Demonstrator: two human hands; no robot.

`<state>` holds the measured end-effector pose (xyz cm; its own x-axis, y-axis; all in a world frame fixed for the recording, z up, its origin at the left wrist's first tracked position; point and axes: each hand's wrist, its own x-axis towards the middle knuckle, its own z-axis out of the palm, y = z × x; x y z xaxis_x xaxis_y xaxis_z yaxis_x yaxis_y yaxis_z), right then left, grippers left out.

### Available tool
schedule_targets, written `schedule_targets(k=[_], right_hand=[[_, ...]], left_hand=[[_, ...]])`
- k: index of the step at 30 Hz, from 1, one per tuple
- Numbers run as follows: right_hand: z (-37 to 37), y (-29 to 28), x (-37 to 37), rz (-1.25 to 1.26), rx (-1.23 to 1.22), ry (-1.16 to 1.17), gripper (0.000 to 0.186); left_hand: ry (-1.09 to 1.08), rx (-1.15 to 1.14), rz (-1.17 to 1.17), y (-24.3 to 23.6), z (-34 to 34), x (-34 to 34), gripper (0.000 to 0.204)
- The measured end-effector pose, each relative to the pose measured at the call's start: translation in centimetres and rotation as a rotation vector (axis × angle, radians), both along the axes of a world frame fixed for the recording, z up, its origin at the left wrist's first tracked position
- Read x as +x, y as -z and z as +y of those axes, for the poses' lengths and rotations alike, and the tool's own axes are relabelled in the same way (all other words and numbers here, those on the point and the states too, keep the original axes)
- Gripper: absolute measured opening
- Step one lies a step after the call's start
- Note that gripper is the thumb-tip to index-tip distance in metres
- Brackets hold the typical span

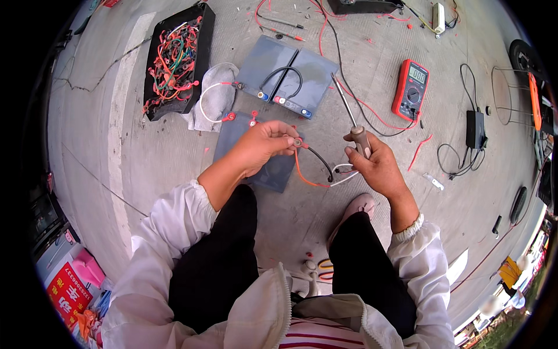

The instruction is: The person sits on the ground and repairs an electric vehicle battery by stripping wires, attaching connectors, and tightening terminal screws. They use a multimeter to test the connections and plug in a charger to verify the setup.

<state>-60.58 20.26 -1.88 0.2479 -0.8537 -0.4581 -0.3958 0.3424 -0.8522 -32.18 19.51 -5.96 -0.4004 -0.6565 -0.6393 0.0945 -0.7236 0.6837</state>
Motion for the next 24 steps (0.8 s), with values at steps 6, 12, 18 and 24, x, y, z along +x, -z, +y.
schedule_targets(k=[6, 12, 18, 24], right_hand=[[-0.5, -4.3, -0.4, 0.265, -0.170, 0.129, 0.031], [-0.3, -5.8, -0.1, 0.191, -0.503, 0.234, 0.040], [-1.0, -7.3, 1.8, 0.270, -0.659, 0.159, 0.032], [-1.6, -7.4, 3.1, 0.289, -0.564, 0.152, 0.029]], left_hand=[[-0.073, 0.200, 0.121, 0.7, 0.4, 0.7, 0.027], [-0.237, 0.196, 0.111, 0.6, 0.3, 1.1, 0.028], [-0.484, 0.198, 0.220, 0.9, 0.8, 1.5, 0.024], [-0.452, 0.217, 0.247, 0.5, 1.2, 1.5, 0.025]])
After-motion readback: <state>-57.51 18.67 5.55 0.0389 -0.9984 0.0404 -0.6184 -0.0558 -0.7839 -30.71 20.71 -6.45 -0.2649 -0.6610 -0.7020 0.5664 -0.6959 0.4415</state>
